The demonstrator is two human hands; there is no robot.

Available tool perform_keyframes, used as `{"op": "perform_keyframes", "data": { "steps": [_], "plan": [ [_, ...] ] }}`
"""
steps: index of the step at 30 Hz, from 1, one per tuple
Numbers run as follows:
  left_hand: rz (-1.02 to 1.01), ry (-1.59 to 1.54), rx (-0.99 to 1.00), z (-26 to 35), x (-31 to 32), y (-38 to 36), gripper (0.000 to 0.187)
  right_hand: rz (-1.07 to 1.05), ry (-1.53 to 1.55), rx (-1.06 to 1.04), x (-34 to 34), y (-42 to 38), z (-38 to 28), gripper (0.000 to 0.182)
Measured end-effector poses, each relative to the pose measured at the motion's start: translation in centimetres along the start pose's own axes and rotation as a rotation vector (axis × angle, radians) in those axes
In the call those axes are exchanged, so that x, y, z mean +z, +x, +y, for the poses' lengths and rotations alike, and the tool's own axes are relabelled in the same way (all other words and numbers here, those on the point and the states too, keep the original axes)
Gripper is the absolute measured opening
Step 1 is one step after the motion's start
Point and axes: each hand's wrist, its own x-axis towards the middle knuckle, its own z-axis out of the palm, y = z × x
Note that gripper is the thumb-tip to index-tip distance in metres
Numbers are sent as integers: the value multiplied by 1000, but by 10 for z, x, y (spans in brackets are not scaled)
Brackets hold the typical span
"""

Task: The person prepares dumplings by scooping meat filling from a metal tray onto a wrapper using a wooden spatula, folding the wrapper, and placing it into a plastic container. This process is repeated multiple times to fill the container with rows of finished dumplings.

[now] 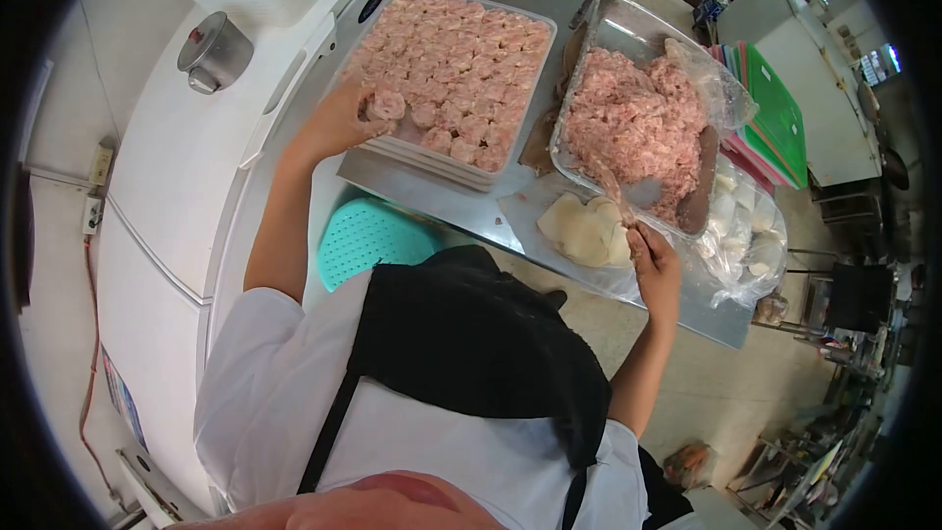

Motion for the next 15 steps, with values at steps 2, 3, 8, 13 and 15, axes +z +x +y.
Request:
{"op": "perform_keyframes", "data": {
  "steps": [2, 3, 8, 13, 15],
  "plan": [
    [-52, 0, 5, 7, 2, 1, 40, 5, 66, 70, -1, -8, 7, 27],
    [-76, -1, 6, 10, 2, 2, 39, 6, 98, 104, -1, -9, 8, 27],
    [-166, 211, -35, -8, 36, 14, 58, -8, 156, 122, -5, -4, 13, 27],
    [-207, 48, -8, 1, 42, 21, 64, 14, 139, 40, -12, 6, 24, 27],
    [-213, -43, 41, -2, 37, 17, 65, -2, 136, 58, -20, 7, 22, 27]
  ]
}}
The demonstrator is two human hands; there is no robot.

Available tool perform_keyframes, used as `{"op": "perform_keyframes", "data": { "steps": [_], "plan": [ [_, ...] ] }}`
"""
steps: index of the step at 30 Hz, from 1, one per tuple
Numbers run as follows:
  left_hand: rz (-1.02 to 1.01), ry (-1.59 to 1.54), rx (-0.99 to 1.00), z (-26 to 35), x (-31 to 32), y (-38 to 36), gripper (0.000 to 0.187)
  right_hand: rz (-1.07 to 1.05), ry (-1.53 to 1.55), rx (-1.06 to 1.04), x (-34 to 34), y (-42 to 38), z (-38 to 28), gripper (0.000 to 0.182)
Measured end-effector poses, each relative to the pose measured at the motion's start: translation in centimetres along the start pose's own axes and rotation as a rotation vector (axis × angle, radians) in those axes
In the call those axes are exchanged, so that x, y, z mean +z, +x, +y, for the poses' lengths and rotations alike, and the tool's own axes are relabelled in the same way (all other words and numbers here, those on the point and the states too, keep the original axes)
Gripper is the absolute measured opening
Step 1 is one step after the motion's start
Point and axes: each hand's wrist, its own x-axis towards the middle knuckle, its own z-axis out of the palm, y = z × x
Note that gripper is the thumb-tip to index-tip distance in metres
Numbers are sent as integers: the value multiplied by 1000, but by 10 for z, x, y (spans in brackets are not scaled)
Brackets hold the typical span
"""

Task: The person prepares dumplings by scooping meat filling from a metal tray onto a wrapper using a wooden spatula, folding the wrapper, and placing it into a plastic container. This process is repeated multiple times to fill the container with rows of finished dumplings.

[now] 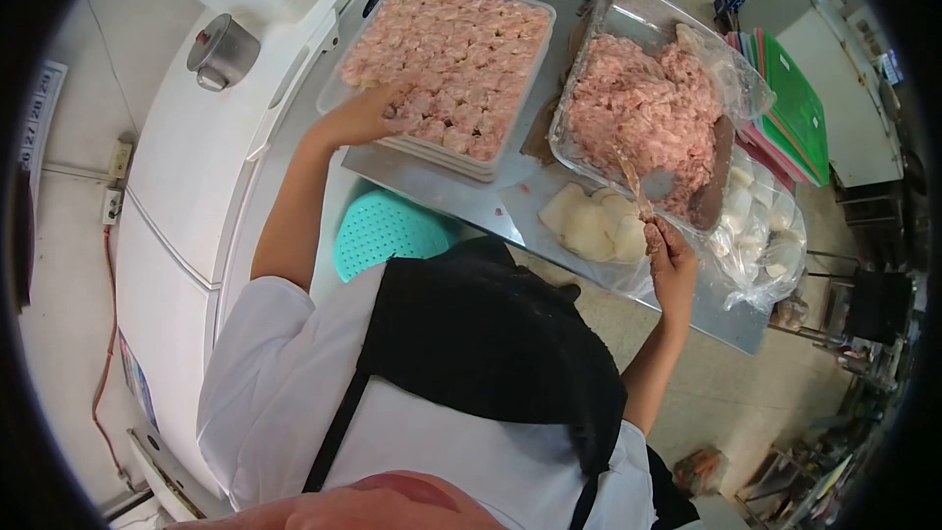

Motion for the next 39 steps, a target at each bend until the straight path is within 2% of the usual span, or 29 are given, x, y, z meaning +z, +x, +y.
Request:
{"op": "perform_keyframes", "data": {
  "steps": [3, 5, 9, 11, 12, 13, 16, 19, 21, 22, 23, 25, 26, 27, 30, 31, 33, 34, 35, 36, 39],
  "plan": [
    [-101, -13, -230, 13, -14, -4, 66, -4, -46, 34, -11, -1, 0, 29],
    [-32, 14, -205, -7, 0, 1, 63, -19, -114, -32, -17, -1, 8, 29],
    [111, -20, -113, -1, 16, -1, 58, -95, -269, -168, -36, 4, 6, 32],
    [122, 52, -133, -3, 18, -5, 54, -144, -487, -139, -57, 15, -2, 29],
    [41, 126, -252, 5, 12, -4, 52, -168, -594, -114, -71, 21, -7, 28],
    [-38, 205, -371, 22, 6, -1, 51, -152, -757, -180, -85, 29, -14, 28],
    [211, 370, -374, 98, 16, -1, 47, -127, -1198, -316, -129, 65, -18, 31],
    [392, 143, 75, 134, 51, 14, 44, -40, -1306, -540, -150, 102, 0, 25],
    [340, 51, 214, 180, 85, 32, 42, 11, -1307, -665, -135, 113, 27, 22],
    [297, -11, 282, 194, 105, 41, 39, 1, -1197, -864, -126, 102, 31, 17],
    [253, -72, 348, 203, 129, 48, 37, -100, -1169, -776, -116, 84, 11, 14],
    [93, -112, 335, 224, 177, 58, 31, -256, -1317, -697, -109, 66, 6, 14],
    [19, -170, 395, 228, 207, 65, 30, -334, -1389, -656, -112, 65, 6, 14],
    [-51, -228, 452, 231, 233, 70, 29, -249, -1278, -723, -128, 71, 4, 15],
    [-206, -35, 357, 252, 273, 76, 27, -316, -1338, -573, -161, 104, -21, 15],
    [-103, 20, 387, 256, 279, 74, 25, -231, -1324, -719, -165, 111, -8, 14],
    [98, 132, 446, 263, 289, 71, 21, -207, -1114, -901, -151, 105, 29, 14],
    [51, 160, 417, 264, 291, 73, 19, -191, -1007, -988, -145, 95, 30, 15],
    [6, 189, 390, 263, 291, 75, 17, -321, -1163, -861, -140, 83, 28, 15],
    [-37, 219, 365, 262, 290, 78, 16, -339, -1195, -827, -146, 84, 22, 14],
    [-127, 55, 316, 259, 285, 82, 16, -349, -1258, -716, -169, 103, 5, 14]
  ]
}}
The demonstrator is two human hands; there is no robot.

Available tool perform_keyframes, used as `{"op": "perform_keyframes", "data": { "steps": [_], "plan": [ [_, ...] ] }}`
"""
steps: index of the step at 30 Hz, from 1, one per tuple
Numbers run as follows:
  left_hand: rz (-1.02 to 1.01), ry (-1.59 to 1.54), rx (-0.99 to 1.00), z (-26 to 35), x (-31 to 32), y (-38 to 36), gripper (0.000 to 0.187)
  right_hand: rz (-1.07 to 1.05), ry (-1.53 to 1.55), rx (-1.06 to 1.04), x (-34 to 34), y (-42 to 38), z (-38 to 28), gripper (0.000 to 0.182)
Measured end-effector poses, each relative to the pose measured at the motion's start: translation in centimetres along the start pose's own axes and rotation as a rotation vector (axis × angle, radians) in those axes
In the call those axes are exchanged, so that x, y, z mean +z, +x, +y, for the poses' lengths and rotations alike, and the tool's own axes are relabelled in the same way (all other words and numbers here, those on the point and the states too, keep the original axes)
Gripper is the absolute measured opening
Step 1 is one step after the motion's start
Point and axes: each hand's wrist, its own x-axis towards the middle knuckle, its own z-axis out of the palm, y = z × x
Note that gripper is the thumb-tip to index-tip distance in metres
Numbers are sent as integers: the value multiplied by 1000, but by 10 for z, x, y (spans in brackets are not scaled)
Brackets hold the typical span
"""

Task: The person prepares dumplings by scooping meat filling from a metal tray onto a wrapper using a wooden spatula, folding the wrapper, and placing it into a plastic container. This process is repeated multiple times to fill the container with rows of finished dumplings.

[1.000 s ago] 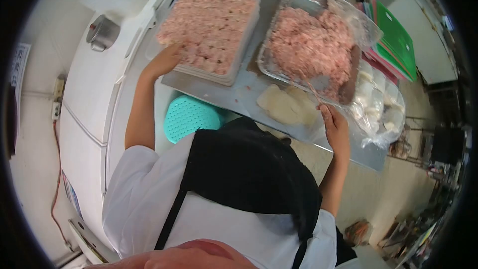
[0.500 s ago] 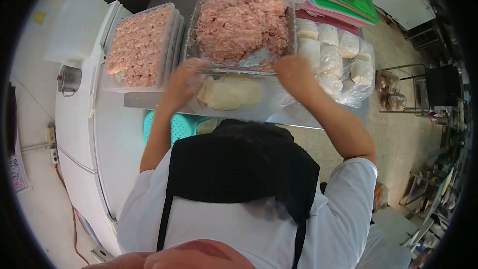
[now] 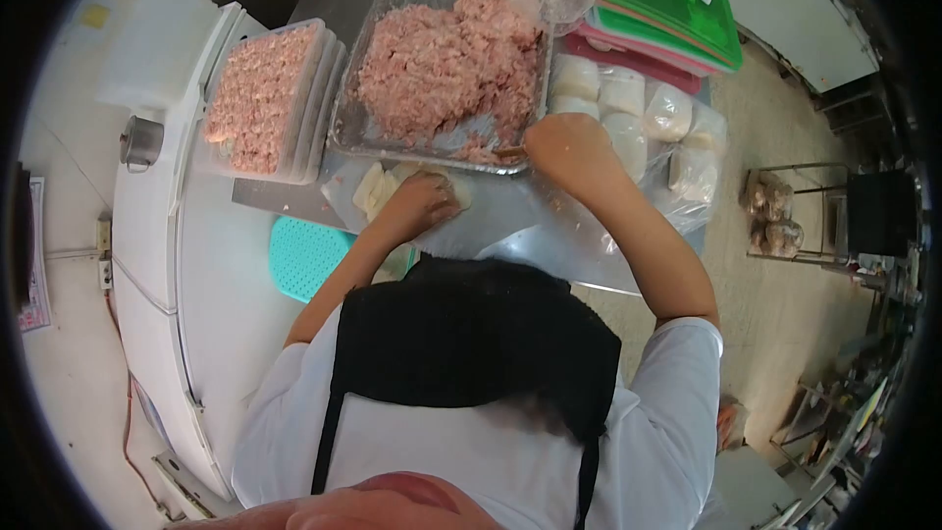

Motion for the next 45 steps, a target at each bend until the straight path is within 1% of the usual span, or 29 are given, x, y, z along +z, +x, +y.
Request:
{"op": "perform_keyframes", "data": {
  "steps": [3, 6, 9, 10, 12, 13, 15, 16, 18, 21, 22, 24, 25, 27, 28, 30, 32, 33, 34, 36, 37, 39, 42, 45],
  "plan": [
    [102, -135, 22, 2, -10, -2, 18, 64, 16, -12, 23, 16, 12, 15],
    [154, -134, -140, -2, -4, -3, 17, 136, 152, -177, 37, 10, -22, 16],
    [77, -401, -305, -2, -11, -5, 21, 110, 141, -169, 28, 13, -12, 18],
    [101, -476, -327, -3, -13, -6, 21, 91, 108, -121, 16, 18, -2, 18],
    [146, -634, -368, -7, -14, -8, 21, -32, 32, -26, 11, 27, 8, 18],
    [211, -822, -428, -15, -9, -10, 20, -98, -3, 22, 9, 31, 10, 18],
    [338, -1202, -546, -36, 3, -15, 19, 27, 95, -107, 19, 22, -12, 21],
    [366, -1280, -486, -29, -11, -15, 19, 87, 147, -171, 27, 17, -24, 22],
    [413, -1434, -363, -13, -44, -20, 22, 88, 186, -119, 34, 13, -40, 24],
    [436, -1018, -293, -16, -88, -23, 30, 59, 256, -31, 48, 22, -47, 28],
    [395, -833, -268, -21, -101, -26, 30, 45, 284, 0, 49, 24, -48, 30],
    [310, -460, -211, -35, -129, -30, 29, -7, 594, 62, 46, 29, -44, 32],
    [334, -380, -191, -38, -140, -30, 28, -34, 749, 93, 43, 32, -41, 33],
    [379, -222, -156, -42, -161, -30, 26, -131, 873, 216, 38, 36, -41, 33],
    [400, -309, -181, -43, -170, -27, 26, -178, 936, 279, 36, 38, -41, 33],
    [438, -484, -231, -45, -183, -19, 26, -74, 1004, 311, 43, 41, -38, 32],
    [544, -566, -127, -62, -186, -6, 25, 21, 1127, 373, 47, 40, -41, 31],
    [596, -608, -74, -70, -184, -1, 24, 67, 1214, 419, 34, 40, -48, 30],
    [597, -647, -148, -74, -181, 3, 24, 115, 1301, 463, 23, 39, -53, 30],
    [596, -722, -297, -79, -172, 12, 24, 168, 1374, 491, 9, 36, -59, 30],
    [546, -943, -279, -81, -166, 18, 25, 194, 1411, 505, 5, 35, -61, 30],
    [421, -1379, -239, -80, -154, 29, 27, 187, 1371, 553, 3, 34, -64, 29],
    [408, -1667, -364, -70, -140, 41, 34, 234, 1388, 580, -4, 32, -71, 30],
    [396, -1930, -367, -64, -128, 52, 35, 286, 1453, 589, -4, 31, -78, 32]
  ]
}}
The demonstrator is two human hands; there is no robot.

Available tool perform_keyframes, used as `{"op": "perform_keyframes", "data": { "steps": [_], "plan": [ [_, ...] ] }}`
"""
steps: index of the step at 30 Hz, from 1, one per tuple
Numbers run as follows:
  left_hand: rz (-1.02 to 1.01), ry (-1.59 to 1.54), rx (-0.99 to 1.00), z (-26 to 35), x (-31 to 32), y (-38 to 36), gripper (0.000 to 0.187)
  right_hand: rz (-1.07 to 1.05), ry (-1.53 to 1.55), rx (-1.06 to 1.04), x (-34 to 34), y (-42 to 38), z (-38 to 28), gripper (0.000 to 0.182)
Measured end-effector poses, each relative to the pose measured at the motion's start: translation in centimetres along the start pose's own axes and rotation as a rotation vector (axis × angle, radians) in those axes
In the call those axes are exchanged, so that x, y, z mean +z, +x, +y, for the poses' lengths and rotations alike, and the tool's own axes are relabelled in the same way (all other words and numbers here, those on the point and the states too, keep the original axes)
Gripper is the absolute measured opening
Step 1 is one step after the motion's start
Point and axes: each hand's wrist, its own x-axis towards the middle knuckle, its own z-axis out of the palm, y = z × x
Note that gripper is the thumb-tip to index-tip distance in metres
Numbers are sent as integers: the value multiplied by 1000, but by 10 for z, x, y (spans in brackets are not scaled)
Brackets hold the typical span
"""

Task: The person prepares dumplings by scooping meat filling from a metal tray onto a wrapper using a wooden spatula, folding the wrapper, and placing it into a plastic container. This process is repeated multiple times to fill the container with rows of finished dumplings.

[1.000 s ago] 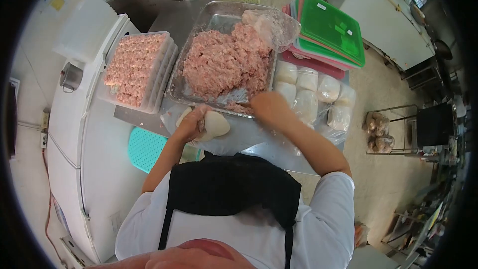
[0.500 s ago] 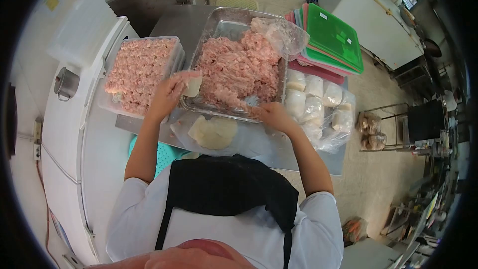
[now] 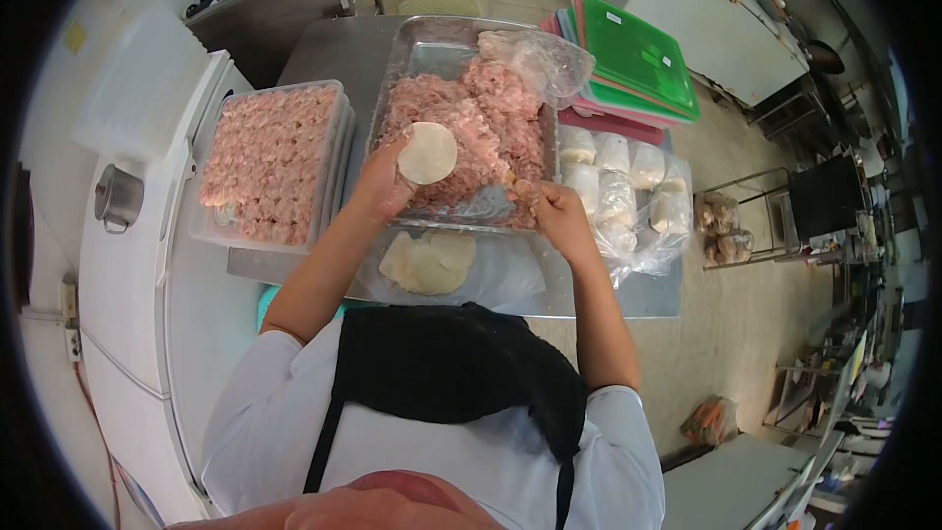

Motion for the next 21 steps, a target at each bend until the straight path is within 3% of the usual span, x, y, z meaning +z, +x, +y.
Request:
{"op": "perform_keyframes", "data": {
  "steps": [10, 13, 16, 21],
  "plan": [
    [-16, -215, -75, -34, 33, -10, 40, -7, 27, -38, 4, 1, -9, 30],
    [-21, -366, -32, -32, 50, -9, 45, 78, -54, -151, 17, 13, 4, 29],
    [-12, -417, 26, -19, 64, -10, 52, 195, -437, -506, 26, 21, 24, 27],
    [93, -369, 71, -18, 34, 9, 56, 46, -923, -376, -4, -7, -21, 24]
  ]
}}
